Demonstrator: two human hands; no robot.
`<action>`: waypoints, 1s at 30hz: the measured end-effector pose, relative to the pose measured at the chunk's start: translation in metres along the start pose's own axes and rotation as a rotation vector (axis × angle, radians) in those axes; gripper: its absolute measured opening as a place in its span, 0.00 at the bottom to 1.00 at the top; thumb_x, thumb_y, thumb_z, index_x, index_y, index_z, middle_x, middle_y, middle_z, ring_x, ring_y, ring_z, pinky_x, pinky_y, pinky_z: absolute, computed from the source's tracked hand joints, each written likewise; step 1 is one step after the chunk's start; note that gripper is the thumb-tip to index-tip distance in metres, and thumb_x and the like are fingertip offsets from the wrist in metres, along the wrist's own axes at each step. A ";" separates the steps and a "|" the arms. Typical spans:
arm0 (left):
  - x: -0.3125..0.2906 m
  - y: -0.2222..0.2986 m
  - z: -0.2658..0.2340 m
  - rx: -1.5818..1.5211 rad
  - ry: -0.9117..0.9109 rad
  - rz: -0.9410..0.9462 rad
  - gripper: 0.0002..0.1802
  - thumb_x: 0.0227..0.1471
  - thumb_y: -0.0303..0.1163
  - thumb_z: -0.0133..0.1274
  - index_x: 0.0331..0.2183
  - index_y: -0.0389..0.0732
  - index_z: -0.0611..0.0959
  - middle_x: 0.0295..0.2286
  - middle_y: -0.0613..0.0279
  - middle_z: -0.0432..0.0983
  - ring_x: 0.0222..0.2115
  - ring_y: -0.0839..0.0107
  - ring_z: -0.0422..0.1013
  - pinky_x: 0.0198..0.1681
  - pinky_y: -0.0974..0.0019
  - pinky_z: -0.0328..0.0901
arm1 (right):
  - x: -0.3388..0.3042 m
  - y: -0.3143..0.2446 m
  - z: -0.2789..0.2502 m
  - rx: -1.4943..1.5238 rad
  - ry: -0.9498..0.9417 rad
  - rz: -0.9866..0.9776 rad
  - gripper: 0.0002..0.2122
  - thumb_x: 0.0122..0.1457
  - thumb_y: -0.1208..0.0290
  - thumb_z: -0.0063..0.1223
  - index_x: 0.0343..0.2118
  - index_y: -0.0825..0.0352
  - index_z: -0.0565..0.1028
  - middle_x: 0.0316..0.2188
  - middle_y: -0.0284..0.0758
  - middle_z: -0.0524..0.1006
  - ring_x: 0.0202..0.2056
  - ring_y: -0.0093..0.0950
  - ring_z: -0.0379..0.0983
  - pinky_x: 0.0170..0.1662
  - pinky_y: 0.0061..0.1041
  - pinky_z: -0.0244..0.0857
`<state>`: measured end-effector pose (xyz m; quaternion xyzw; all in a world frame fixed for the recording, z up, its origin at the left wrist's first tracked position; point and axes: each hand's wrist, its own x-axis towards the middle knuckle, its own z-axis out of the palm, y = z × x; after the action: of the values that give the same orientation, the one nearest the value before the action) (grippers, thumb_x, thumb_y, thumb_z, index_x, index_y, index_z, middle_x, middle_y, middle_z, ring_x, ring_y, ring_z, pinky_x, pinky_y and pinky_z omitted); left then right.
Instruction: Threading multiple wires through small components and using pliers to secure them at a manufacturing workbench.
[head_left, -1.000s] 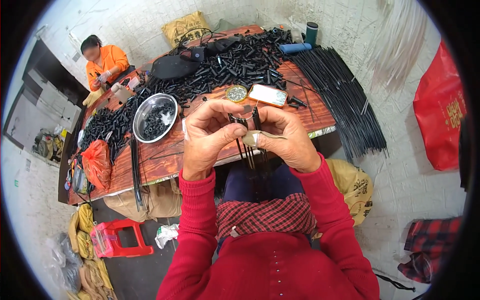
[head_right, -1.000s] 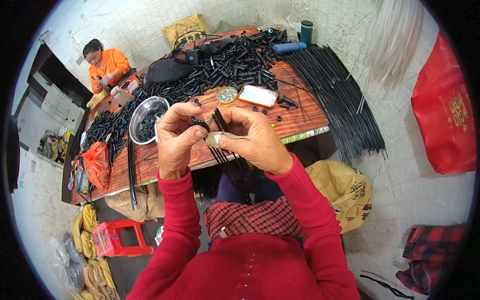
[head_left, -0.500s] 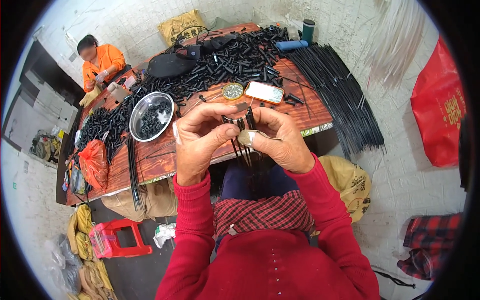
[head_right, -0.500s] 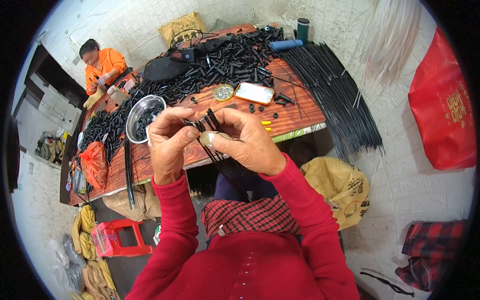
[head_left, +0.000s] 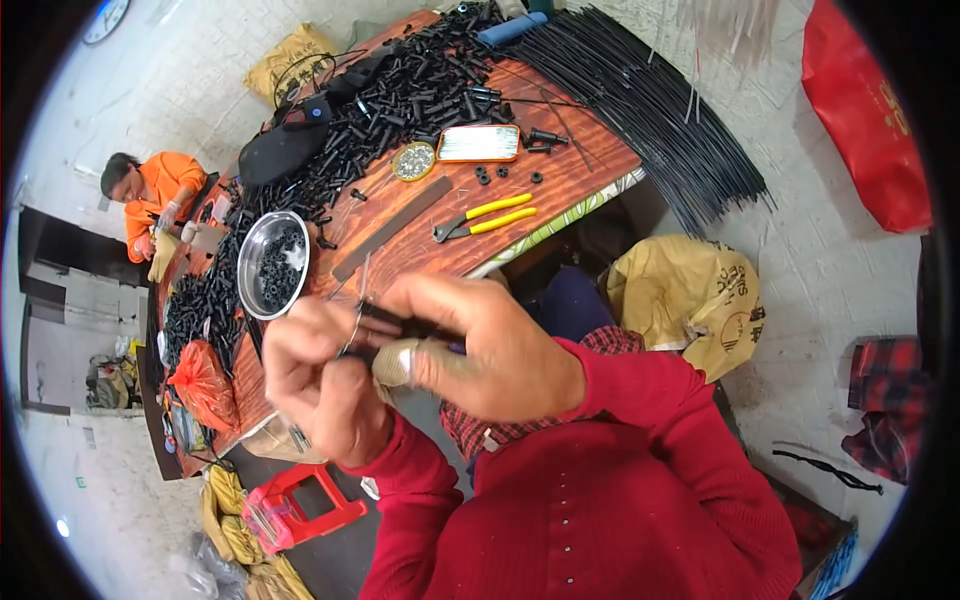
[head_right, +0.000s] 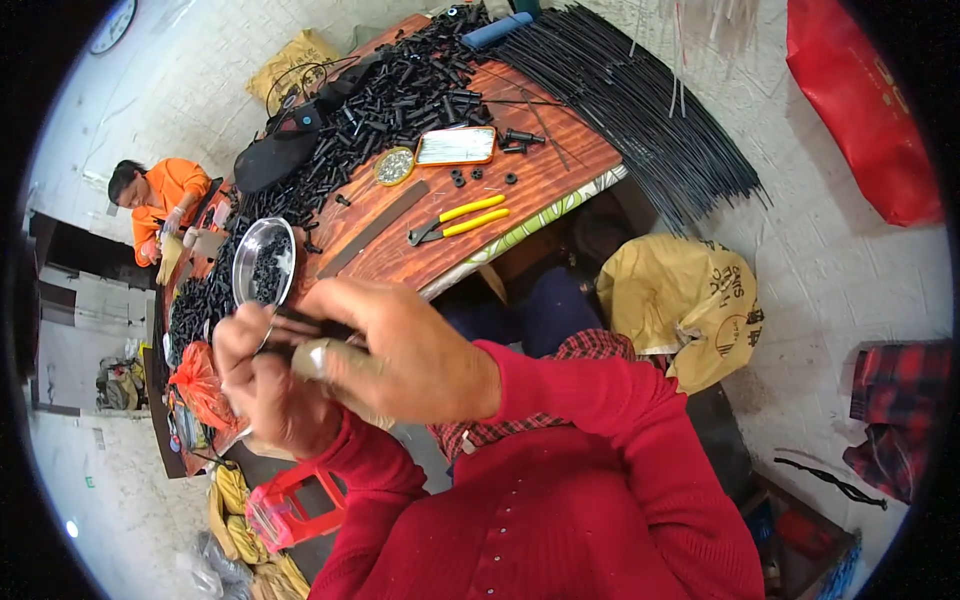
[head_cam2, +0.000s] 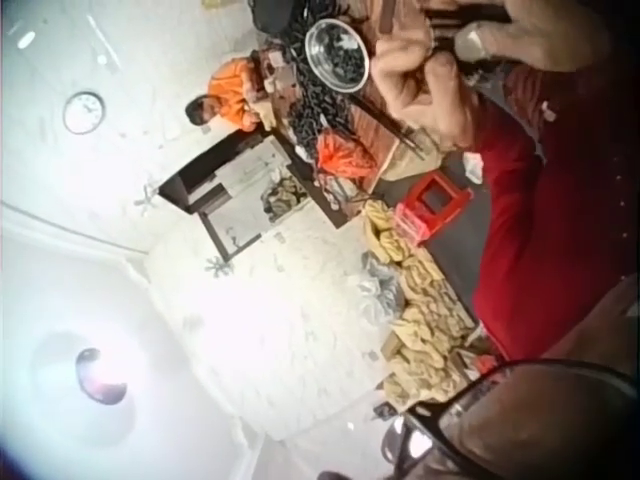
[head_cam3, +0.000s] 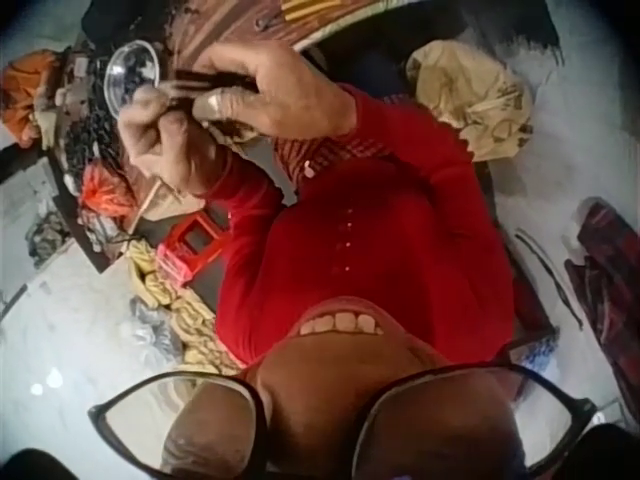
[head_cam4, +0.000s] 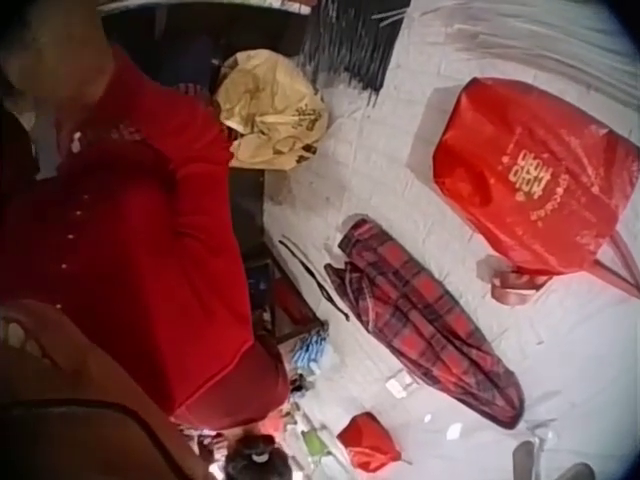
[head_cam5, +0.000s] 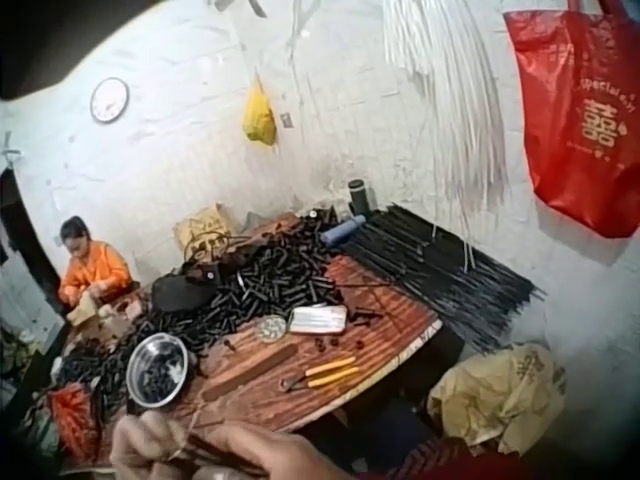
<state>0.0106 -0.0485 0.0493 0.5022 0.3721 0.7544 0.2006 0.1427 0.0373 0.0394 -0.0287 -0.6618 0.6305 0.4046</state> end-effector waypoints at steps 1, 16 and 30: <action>0.002 -0.006 0.000 -0.003 0.004 -0.051 0.16 0.47 0.27 0.57 0.34 0.38 0.67 0.31 0.61 0.62 0.30 0.71 0.62 0.36 0.68 0.60 | 0.000 0.007 -0.003 0.047 0.006 0.072 0.11 0.55 0.75 0.55 0.40 0.73 0.71 0.30 0.34 0.73 0.33 0.20 0.68 0.38 0.24 0.65; 0.022 -0.029 -0.009 0.022 0.004 -0.220 0.11 0.48 0.21 0.60 0.36 0.34 0.77 0.31 0.65 0.74 0.27 0.81 0.69 0.30 0.79 0.64 | 0.017 0.027 -0.027 0.344 -0.017 0.269 0.09 0.60 0.75 0.54 0.41 0.71 0.72 0.36 0.29 0.75 0.38 0.16 0.71 0.43 0.19 0.67; 0.023 -0.036 -0.018 0.066 0.043 -0.226 0.10 0.49 0.21 0.59 0.37 0.36 0.79 0.24 0.72 0.71 0.21 0.87 0.65 0.23 0.83 0.60 | 0.025 0.036 -0.016 0.048 0.078 0.319 0.09 0.60 0.75 0.50 0.42 0.71 0.72 0.33 0.28 0.75 0.34 0.14 0.69 0.37 0.15 0.63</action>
<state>-0.0176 -0.0162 0.0315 0.4470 0.4553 0.7250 0.2594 0.1183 0.0713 0.0194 -0.1480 -0.6173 0.7008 0.3254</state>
